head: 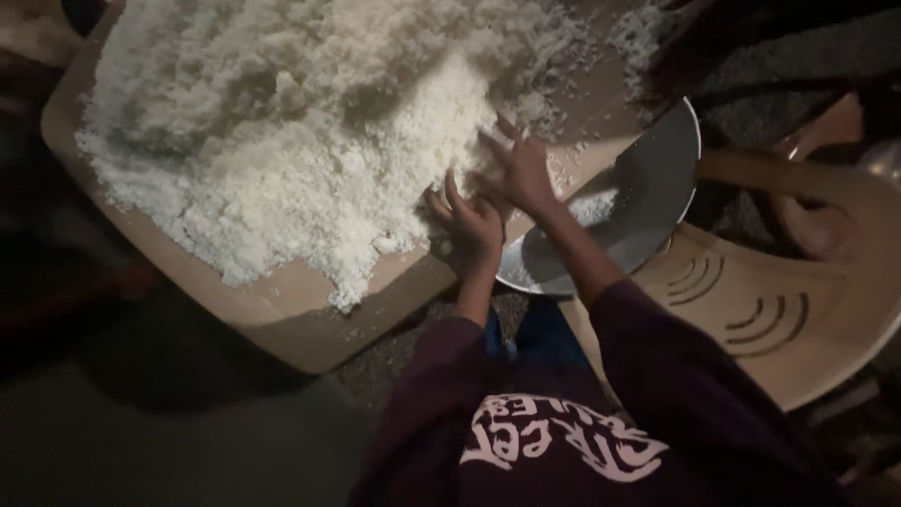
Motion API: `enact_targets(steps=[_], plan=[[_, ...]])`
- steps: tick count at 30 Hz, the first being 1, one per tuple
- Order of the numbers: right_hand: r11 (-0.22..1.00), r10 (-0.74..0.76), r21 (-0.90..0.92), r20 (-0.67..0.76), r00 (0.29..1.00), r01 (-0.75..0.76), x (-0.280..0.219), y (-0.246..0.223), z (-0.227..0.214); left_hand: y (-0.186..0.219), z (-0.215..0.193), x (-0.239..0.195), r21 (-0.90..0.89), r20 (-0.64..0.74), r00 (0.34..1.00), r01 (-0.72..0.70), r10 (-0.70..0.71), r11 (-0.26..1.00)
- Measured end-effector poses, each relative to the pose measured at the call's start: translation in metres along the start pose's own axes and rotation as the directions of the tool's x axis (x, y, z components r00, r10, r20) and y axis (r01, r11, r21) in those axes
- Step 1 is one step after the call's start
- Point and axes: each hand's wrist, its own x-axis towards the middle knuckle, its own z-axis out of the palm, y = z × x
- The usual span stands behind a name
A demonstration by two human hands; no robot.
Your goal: The person scoops white rice from a large pile on a table into a metal bowl using both hands. The person repeatedly grabs handfuls of rice and drops them into the bowl, gradually reducing the pile on the table.
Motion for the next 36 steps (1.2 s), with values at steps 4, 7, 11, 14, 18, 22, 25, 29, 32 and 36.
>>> enact_targets(steps=[4,7,11,14,18,22,25,29,32,36], plan=[[0.93,-0.364,-0.161,-0.288,0.886,0.33,-0.003,-0.008,0.004,0.028,0.005,0.006,-0.043,0.053,0.982,0.181,-0.179,0.982],[0.978,-0.206,-0.01,-0.236,0.95,0.209,0.014,0.019,0.011,0.03,0.02,0.016,0.165,-0.176,0.977,-0.089,0.118,0.982],[0.852,0.136,0.523,-0.234,0.963,0.007,0.018,0.06,0.038,0.015,0.028,0.015,0.03,0.017,0.999,0.044,-0.045,0.999],[0.569,0.462,0.766,0.004,0.887,-0.3,0.048,0.081,0.033,0.026,0.039,0.041,0.028,0.016,1.0,-0.028,0.027,0.999],[0.857,0.423,0.326,-0.005,0.906,-0.399,0.034,0.081,0.024,0.021,0.038,0.046,0.144,0.036,0.998,-0.057,0.052,0.988],[0.981,-0.034,-0.194,-0.035,0.999,0.026,0.021,0.054,0.01,0.011,0.045,0.063,0.111,-0.051,0.954,-0.289,0.296,0.951],[0.985,-0.062,0.163,0.074,0.995,0.049,0.028,0.043,-0.006,0.007,0.054,0.068,0.05,0.009,0.98,-0.198,0.198,0.979],[0.657,0.136,0.605,0.491,0.86,-0.449,0.044,0.041,-0.025,0.004,0.057,0.073,-0.162,0.184,0.98,-0.049,0.079,0.985],[0.713,0.043,0.612,0.449,0.893,-0.342,0.047,0.048,-0.044,0.009,0.058,0.074,-0.194,0.202,0.963,-0.141,0.18,0.971],[0.718,0.129,0.579,0.435,0.891,-0.386,0.045,0.051,-0.057,0.022,0.057,0.078,-0.016,0.317,0.945,-0.074,0.075,0.997]])
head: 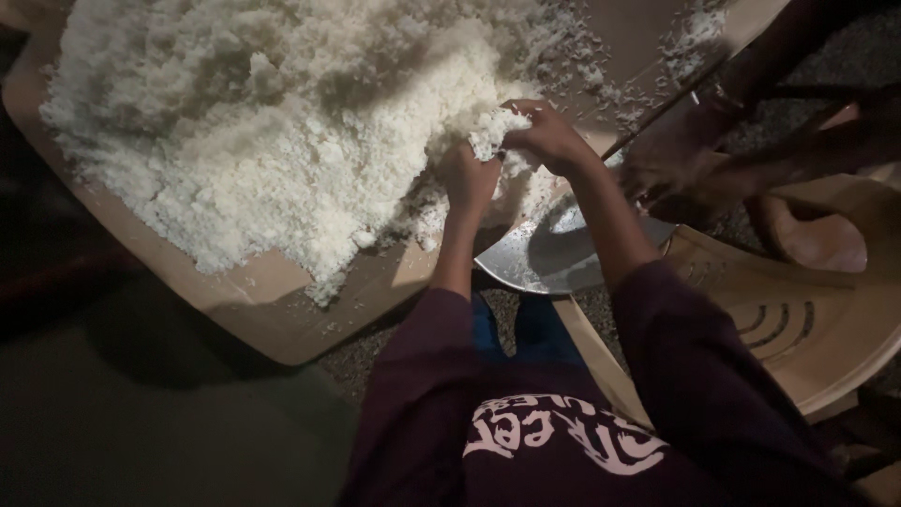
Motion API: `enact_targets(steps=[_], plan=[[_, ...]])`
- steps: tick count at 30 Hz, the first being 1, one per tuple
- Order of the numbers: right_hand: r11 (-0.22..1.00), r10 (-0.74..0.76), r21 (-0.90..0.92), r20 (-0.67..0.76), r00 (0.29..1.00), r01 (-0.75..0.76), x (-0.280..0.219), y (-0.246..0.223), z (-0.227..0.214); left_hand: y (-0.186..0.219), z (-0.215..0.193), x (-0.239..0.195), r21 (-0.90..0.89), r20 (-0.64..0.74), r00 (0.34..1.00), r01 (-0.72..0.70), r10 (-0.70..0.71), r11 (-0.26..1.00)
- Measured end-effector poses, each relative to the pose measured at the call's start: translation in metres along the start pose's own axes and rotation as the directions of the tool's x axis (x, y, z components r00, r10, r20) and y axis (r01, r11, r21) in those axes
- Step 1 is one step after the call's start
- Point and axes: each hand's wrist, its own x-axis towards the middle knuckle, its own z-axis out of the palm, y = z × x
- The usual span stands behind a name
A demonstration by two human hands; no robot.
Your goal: The person scoops white rice from a large pile on a table into a metal bowl using both hands. The person repeatedly grabs handfuls of rice and drops them into the bowl, gradually reducing the pile on the table.
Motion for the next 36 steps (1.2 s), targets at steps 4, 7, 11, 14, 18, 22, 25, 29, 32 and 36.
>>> enact_targets(steps=[4,7,11,14,18,22,25,29,32,36], plan=[[0.99,0.007,0.137,-0.207,0.978,0.022,0.004,0.009,0.004,0.011,-0.013,-0.004,-0.208,0.137,0.99,0.012,0.017,0.978],[0.986,-0.057,0.129,-0.349,0.935,0.108,0.009,0.028,0.006,0.013,-0.027,-0.015,-0.257,-0.174,0.927,-0.369,0.333,0.893],[0.991,-0.086,0.067,-0.368,0.926,0.119,0.015,0.044,0.004,0.014,-0.041,-0.017,-0.111,-0.239,0.944,-0.26,0.228,0.959],[0.998,0.065,0.029,-0.362,0.93,-0.059,0.011,0.039,0.003,0.018,-0.039,-0.012,-0.14,-0.117,0.991,-0.085,0.069,0.987],[0.99,-0.12,-0.099,-0.233,0.965,0.099,0.001,0.011,0.002,0.017,-0.039,-0.009,-0.088,-0.18,0.964,-0.213,0.195,0.973],[0.958,-0.059,-0.287,-0.286,0.957,-0.027,-0.013,-0.005,0.005,0.011,-0.047,-0.032,-0.117,-0.146,0.948,-0.302,0.284,0.946],[0.896,-0.31,-0.409,-0.303,0.901,0.171,-0.022,0.01,0.024,0.01,-0.044,-0.054,-0.015,-0.179,0.943,-0.288,0.281,0.958],[0.868,-0.497,-0.192,-0.319,0.807,0.459,-0.007,0.047,0.058,0.01,-0.015,-0.048,-0.074,-0.223,0.966,-0.154,0.134,0.985],[0.939,-0.281,0.094,-0.348,0.894,0.332,-0.008,0.065,0.071,0.005,0.009,-0.049,-0.401,-0.313,0.947,-0.197,0.068,0.894],[0.903,-0.183,0.335,-0.268,0.946,0.27,-0.013,0.052,0.07,0.0,0.018,-0.062,-0.268,-0.299,0.939,-0.252,0.169,0.93]])
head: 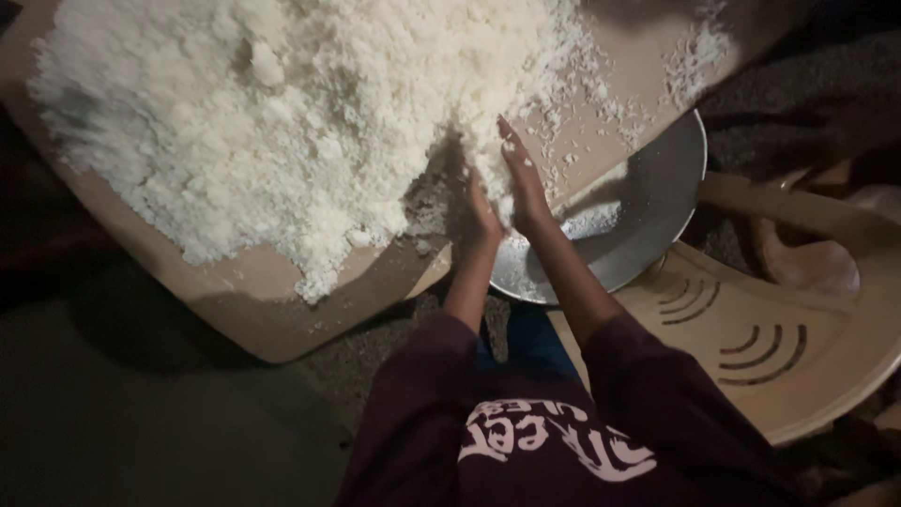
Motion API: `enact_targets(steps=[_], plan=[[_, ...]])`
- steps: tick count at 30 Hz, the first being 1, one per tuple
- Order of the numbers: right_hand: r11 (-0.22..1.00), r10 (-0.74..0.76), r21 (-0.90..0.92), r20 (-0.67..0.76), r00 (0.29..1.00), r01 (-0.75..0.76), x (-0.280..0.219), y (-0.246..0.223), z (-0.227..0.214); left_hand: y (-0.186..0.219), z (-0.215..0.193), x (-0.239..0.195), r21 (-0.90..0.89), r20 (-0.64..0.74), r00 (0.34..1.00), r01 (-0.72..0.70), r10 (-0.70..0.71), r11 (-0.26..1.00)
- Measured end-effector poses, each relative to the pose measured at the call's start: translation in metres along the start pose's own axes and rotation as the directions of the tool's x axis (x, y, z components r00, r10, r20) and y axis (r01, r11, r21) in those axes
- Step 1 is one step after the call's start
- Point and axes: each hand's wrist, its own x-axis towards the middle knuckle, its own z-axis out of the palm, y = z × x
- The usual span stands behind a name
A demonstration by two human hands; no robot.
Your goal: The person scoops white rice from a large pile on a table into a metal bowl using both hands. The person repeatedly grabs handfuls of rice and drops them into the bowl, gradually reducing the pile on the table.
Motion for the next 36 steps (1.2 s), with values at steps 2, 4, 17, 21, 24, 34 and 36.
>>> enact_targets(steps=[2,4,17,21,24,34,36], plan=[[0.994,0.082,-0.068,-0.036,0.996,-0.084,-0.003,-0.01,0.0,0.001,0.006,-0.006,-0.025,0.021,0.998,0.054,-0.054,0.998],[0.948,0.307,-0.05,-0.104,0.946,-0.313,-0.01,-0.017,0.0,0.005,0.014,-0.012,-0.209,0.086,0.945,0.326,-0.314,0.922],[0.87,0.224,-0.41,-0.165,0.961,-0.273,-0.043,-0.066,-0.052,0.071,0.003,-0.016,-0.232,0.04,0.951,0.307,-0.307,0.923],[0.797,0.121,-0.518,-0.365,0.923,-0.31,-0.066,-0.076,-0.091,0.082,0.017,-0.028,0.079,0.296,0.855,0.422,-0.425,0.903],[0.764,0.117,-0.559,-0.371,0.921,-0.322,-0.07,-0.073,-0.115,0.09,0.022,-0.031,0.108,0.419,0.888,0.158,-0.189,0.981],[0.222,-0.181,-0.972,-0.12,0.976,-0.078,-0.037,-0.069,-0.104,0.077,-0.053,0.009,0.236,0.323,0.942,-0.175,0.093,0.956],[0.398,-0.307,-0.916,-0.076,0.949,0.055,-0.012,-0.073,-0.07,0.051,-0.058,0.028,0.306,0.32,0.926,0.097,-0.198,0.947]])
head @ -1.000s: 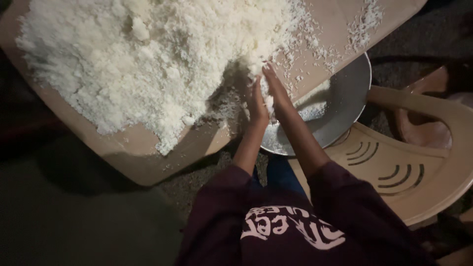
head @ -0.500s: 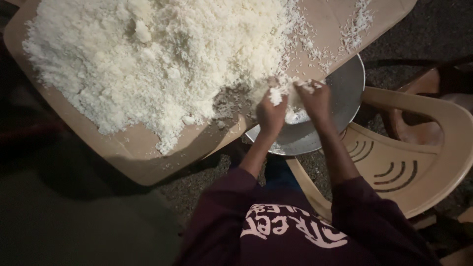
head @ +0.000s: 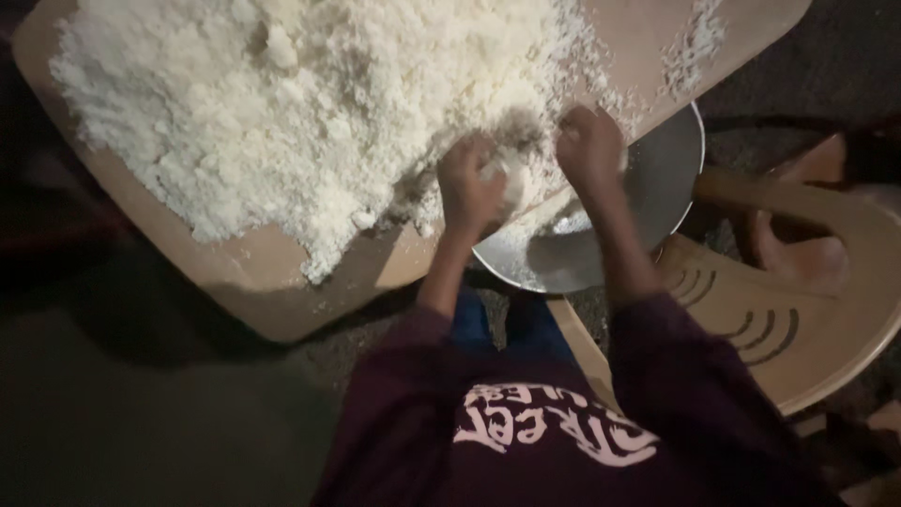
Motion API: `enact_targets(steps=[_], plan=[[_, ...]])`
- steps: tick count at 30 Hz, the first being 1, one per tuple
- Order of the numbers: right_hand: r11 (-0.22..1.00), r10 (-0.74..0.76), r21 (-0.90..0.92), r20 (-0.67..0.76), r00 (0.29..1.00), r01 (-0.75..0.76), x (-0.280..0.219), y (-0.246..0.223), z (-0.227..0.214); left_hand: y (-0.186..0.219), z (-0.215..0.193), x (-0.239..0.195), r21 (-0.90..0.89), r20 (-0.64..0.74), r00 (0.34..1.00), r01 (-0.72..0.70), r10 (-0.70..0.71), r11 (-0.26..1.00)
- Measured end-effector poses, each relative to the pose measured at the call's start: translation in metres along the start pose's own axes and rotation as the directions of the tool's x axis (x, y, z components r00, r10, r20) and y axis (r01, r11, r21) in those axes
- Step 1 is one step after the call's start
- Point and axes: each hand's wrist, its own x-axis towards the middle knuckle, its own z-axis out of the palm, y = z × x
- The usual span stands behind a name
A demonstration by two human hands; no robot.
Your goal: The person scoops white rice from a large pile on a table into a metal bowl using both hands. The person repeatedly grabs handfuls of rice and drops them into the bowl, gradually reducing the pile on the table.
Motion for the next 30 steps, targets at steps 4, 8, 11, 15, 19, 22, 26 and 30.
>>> enact_targets(steps=[4,8,11,15,19,22,26,30], plan=[[0.886,-0.383,0.295,0.03,0.923,0.358,0.038,-0.06,0.051,-0.038,0.017,0.033,0.081,-0.348,0.859,-0.372,0.376,0.925],[0.941,-0.336,0.052,0.256,0.906,0.335,0.032,-0.07,0.065,-0.061,0.043,0.023,0.064,-0.342,0.884,-0.317,0.319,0.946],[0.918,-0.358,-0.04,0.338,0.87,0.394,0.009,-0.062,0.036,-0.058,0.054,-0.013,0.134,-0.292,0.899,-0.299,0.326,0.945],[0.909,-0.26,-0.168,0.484,0.836,0.38,-0.024,-0.046,0.001,-0.044,0.069,-0.039,0.091,-0.101,0.938,-0.323,0.331,0.942],[0.956,-0.067,-0.213,0.517,0.853,0.204,-0.07,0.012,0.003,-0.027,0.112,-0.068,0.457,-0.052,0.934,-0.292,0.353,0.841],[0.993,-0.112,0.079,0.276,0.955,0.093,-0.079,0.059,0.008,-0.009,0.138,-0.063,0.24,-0.049,0.943,-0.307,0.328,0.921],[0.618,0.425,0.522,0.408,0.808,-0.588,-0.087,0.104,0.007,-0.001,0.168,-0.053,-0.136,0.261,0.964,0.095,-0.057,0.986],[0.578,0.566,0.539,0.276,0.777,-0.612,-0.105,0.107,0.015,-0.004,0.217,-0.047,-0.362,0.034,0.999,0.022,-0.01,0.932]])
